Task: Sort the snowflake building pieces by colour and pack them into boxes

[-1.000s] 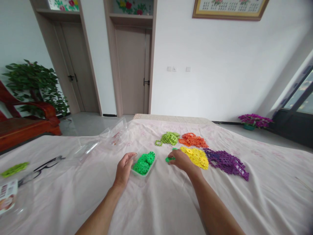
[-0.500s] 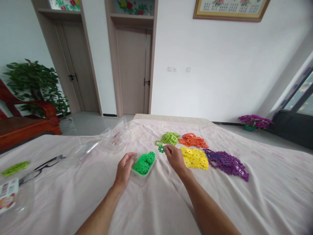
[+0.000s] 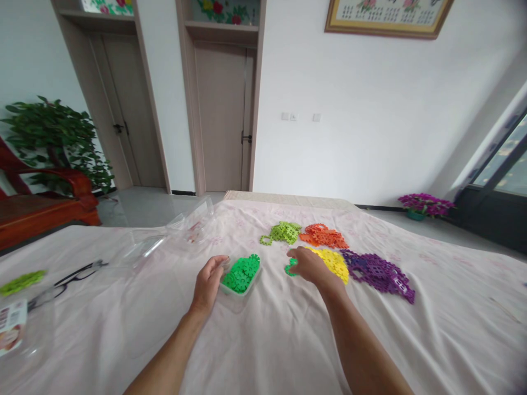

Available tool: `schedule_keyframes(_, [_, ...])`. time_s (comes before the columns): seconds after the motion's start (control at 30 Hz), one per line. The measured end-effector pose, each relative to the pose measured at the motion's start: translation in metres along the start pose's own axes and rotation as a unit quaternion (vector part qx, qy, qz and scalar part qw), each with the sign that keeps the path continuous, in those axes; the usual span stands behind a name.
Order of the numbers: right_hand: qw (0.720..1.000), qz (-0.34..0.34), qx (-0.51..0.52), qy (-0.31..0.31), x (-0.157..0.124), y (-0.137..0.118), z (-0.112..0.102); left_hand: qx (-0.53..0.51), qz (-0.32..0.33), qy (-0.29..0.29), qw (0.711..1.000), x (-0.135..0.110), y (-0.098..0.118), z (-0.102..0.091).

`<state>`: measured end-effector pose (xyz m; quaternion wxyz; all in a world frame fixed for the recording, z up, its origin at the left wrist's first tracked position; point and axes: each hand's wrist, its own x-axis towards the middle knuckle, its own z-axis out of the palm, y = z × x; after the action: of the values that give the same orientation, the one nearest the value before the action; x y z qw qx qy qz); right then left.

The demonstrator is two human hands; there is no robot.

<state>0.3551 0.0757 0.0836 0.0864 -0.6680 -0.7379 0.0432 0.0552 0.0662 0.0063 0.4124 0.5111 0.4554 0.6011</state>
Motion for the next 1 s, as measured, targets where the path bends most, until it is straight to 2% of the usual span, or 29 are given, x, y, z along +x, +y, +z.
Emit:
schedule_keyframes(0.13, [0.994,0.022,-0.093,-0.059,-0.002,0.015,-0.002,-0.001,-0.003,-0.002,1.0,0.0,0.001,0.0])
schedule_keyframes(0.3, [0.988,0.037,-0.128,-0.076,0.0,0.015,0.007,0.001,-0.011,0.002,1.0,0.0,0.001,0.0])
schedule_keyframes(0.5, [0.991,0.07,-0.107,-0.04,0.006,0.01,0.019,-0.004,-0.011,0.003,1.0,0.0,0.002,0.0])
schedule_keyframes(0.7, [0.999,-0.011,-0.018,-0.038,0.011,0.009,0.023,0.0,-0.011,0.001,1.0,0.0,0.001,0.0])
schedule_keyframes(0.87, [0.996,0.043,-0.069,0.027,0.008,0.013,0.022,0.0,-0.007,0.0,1.0,0.001,0.0,0.0])
schedule_keyframes(1.0, [0.994,0.067,-0.089,-0.018,0.006,0.013,0.023,0.001,-0.009,0.0,1.0,0.001,0.001,0.0])
